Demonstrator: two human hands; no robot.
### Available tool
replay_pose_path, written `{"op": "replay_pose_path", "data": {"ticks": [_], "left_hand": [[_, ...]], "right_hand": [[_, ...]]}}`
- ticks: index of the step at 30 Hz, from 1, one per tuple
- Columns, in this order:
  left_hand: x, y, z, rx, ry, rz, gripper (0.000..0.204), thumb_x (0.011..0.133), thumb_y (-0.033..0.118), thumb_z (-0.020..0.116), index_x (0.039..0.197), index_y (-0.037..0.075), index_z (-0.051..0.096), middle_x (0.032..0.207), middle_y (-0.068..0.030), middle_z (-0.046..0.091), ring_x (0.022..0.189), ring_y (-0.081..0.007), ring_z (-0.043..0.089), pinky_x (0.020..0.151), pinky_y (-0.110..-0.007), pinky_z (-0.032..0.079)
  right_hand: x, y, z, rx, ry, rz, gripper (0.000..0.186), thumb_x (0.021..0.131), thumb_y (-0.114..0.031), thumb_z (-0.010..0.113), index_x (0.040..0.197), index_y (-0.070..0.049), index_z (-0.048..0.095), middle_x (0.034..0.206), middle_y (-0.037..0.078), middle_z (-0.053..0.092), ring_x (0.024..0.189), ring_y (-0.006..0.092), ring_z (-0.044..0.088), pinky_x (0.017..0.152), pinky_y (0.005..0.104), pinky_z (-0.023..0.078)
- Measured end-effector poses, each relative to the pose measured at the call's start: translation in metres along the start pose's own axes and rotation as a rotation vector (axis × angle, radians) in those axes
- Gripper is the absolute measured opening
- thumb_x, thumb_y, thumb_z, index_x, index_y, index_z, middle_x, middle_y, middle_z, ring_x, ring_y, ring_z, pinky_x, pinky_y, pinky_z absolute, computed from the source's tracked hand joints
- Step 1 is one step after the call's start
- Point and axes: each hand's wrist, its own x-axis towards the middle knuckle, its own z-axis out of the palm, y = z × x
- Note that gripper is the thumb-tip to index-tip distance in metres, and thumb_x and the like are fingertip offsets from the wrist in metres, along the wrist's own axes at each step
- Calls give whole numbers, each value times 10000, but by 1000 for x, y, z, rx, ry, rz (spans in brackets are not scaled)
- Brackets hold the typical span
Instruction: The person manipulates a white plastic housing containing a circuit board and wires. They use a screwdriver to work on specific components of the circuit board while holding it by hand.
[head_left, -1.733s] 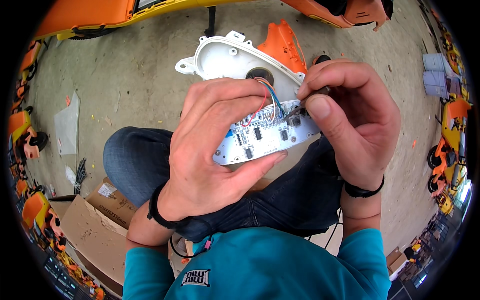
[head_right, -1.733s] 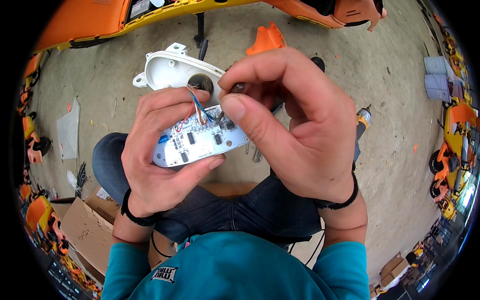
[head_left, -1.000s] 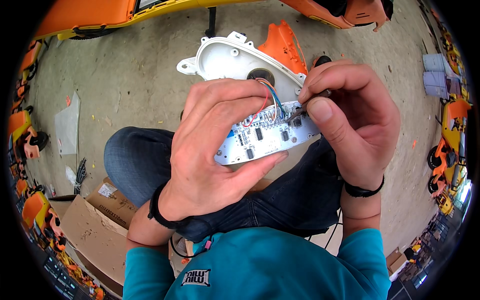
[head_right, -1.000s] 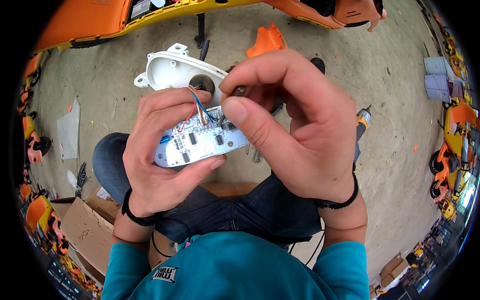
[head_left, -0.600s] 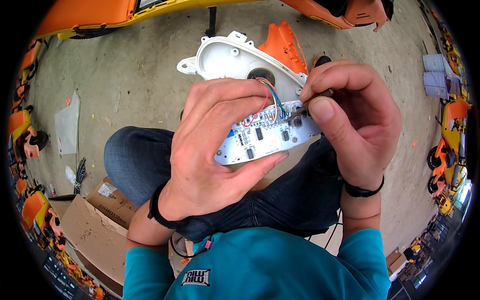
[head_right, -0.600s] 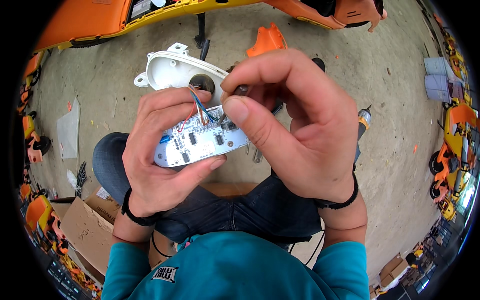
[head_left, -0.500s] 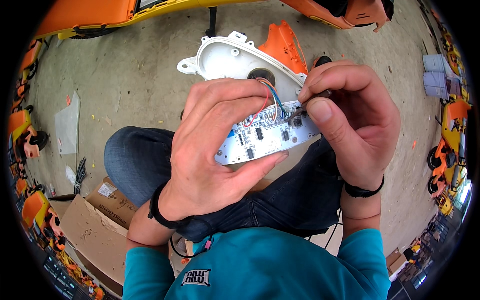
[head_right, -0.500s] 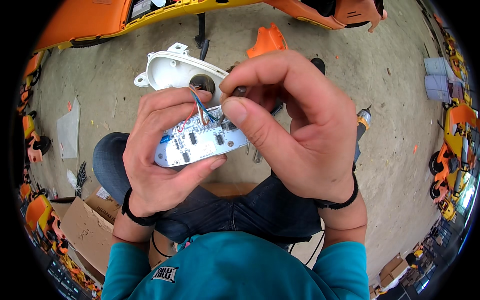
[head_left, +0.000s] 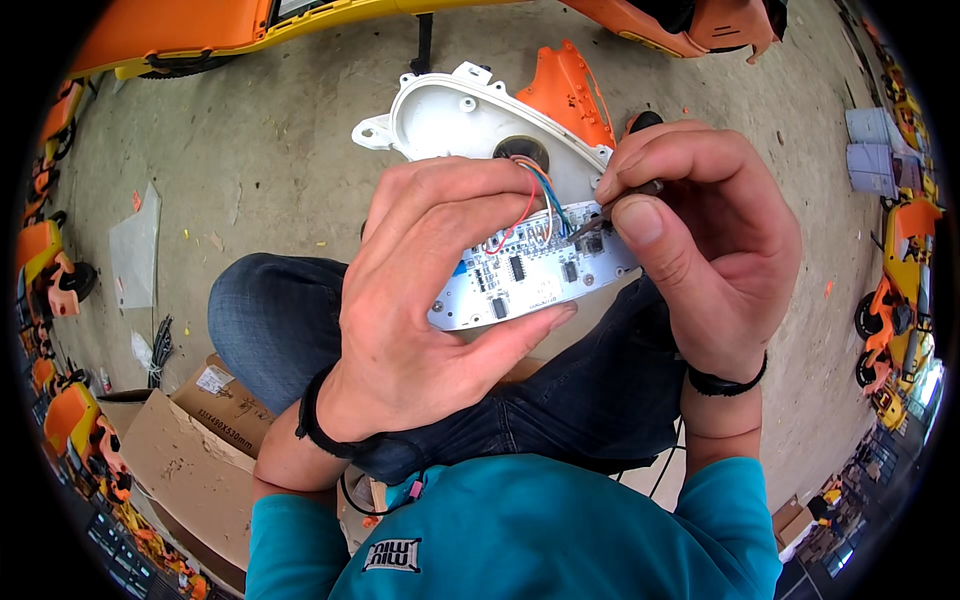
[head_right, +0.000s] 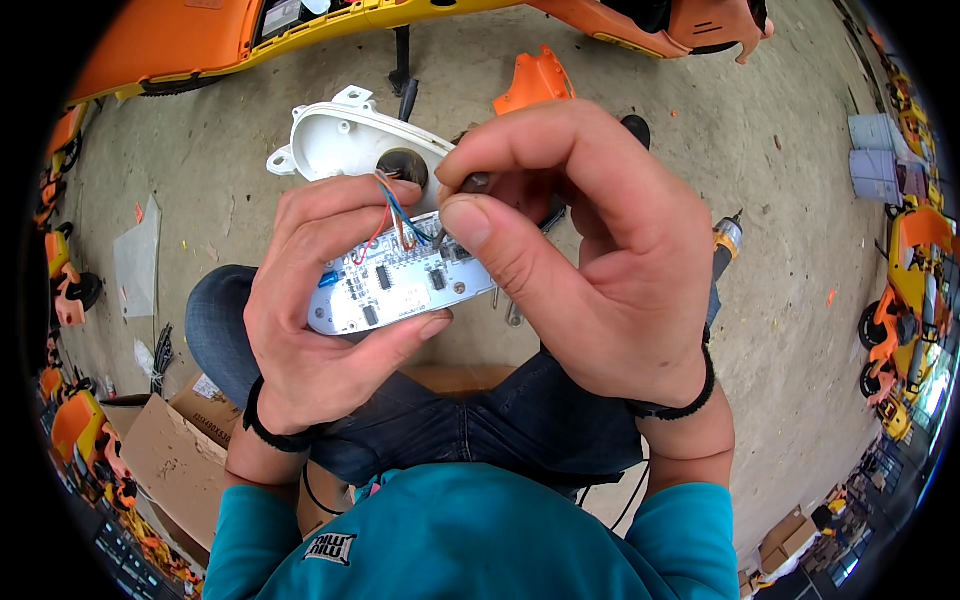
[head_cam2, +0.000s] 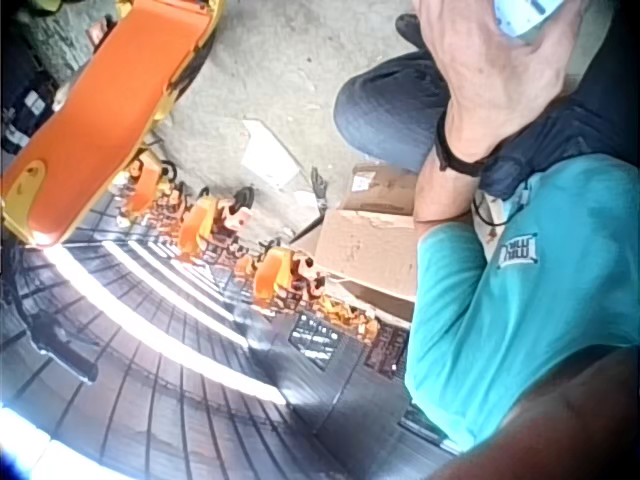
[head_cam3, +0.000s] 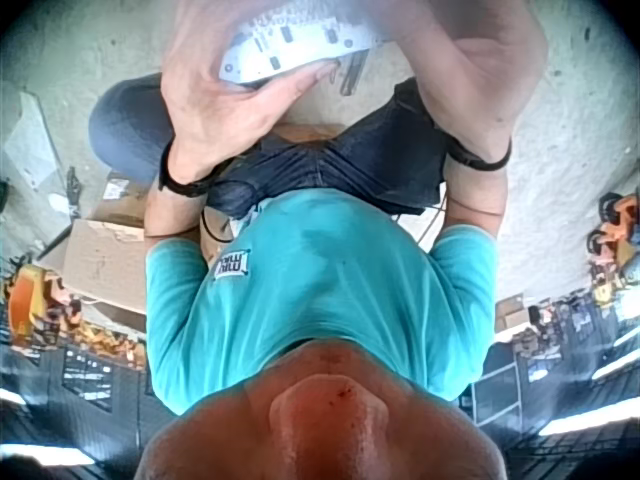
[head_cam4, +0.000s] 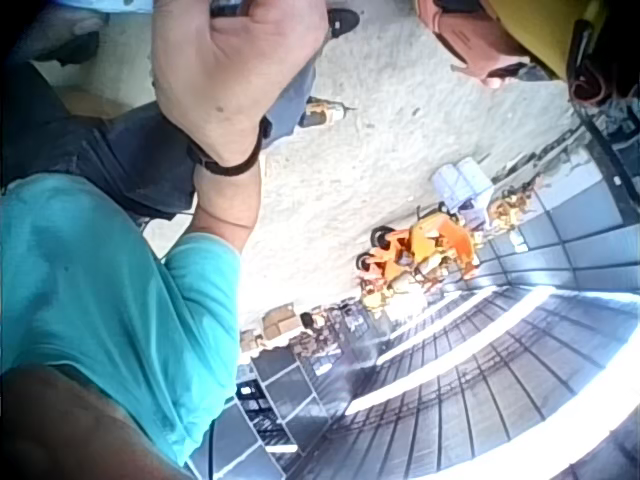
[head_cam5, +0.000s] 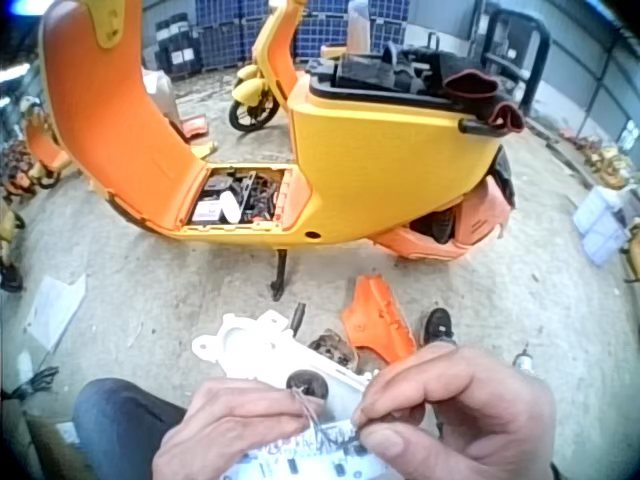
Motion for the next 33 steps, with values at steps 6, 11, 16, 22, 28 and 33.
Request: {"op": "replay_pose_path", "data": {"ticks": [6, 11, 16, 22, 28, 33], "left_hand": [[-1, 0, 0, -12, 0, -9, 611, 660, 83, 902, 1197, -24, 629, 1260, -203, 659, 1175, -320, 617, 1006, -426, 497], [-1, -1, 1, -19, 7, -10, 605, 664, 80, 901, 1194, -26, 628, 1260, -204, 657, 1178, -321, 616, 1007, -425, 497], [-1, 0, 0, -16, 7, -8, 603, 671, 86, 903, 1195, -29, 627, 1265, -205, 655, 1179, -322, 616, 1012, -424, 495], [-1, -1, 0, -16, 11, 4, 602, 675, 91, 902, 1197, -28, 627, 1266, -206, 654, 1179, -319, 616, 1013, -423, 494], [-1, -1, 0, -20, 15, -6, 613, 667, 89, 905, 1199, -29, 625, 1264, -214, 650, 1172, -320, 616, 1001, -422, 500], [-1, -2, 1, -14, 32, 3, 619, 668, 87, 902, 1206, -29, 618, 1267, -214, 645, 1169, -320, 616, 987, -418, 508]], "right_hand": [[0, 0, 0, -16, -3, -6, 178, 948, -8, 678, 1108, 27, 607, 1048, 139, 653, 958, 176, 621, 859, 285, 494], [0, 0, 0, -19, 0, -10, 174, 948, -4, 677, 1105, 30, 609, 1052, 140, 659, 964, 178, 624, 871, 288, 497], [-1, -1, 1, 1, 33, 7, 172, 947, 10, 669, 1105, 34, 606, 1057, 142, 659, 961, 177, 623, 868, 286, 497], [0, 1, -1, 25, 24, -17, 184, 940, 9, 679, 1104, 31, 599, 1053, 143, 651, 948, 180, 626, 852, 287, 500], [-1, -1, 0, -33, 6, -16, 199, 919, 6, 705, 1084, 24, 596, 1046, 152, 649, 943, 186, 635, 853, 294, 507], [-2, -4, -7, -130, -15, -37, 223, 894, 17, 723, 1073, 16, 590, 1039, 155, 650, 942, 196, 643, 863, 299, 511]]}}
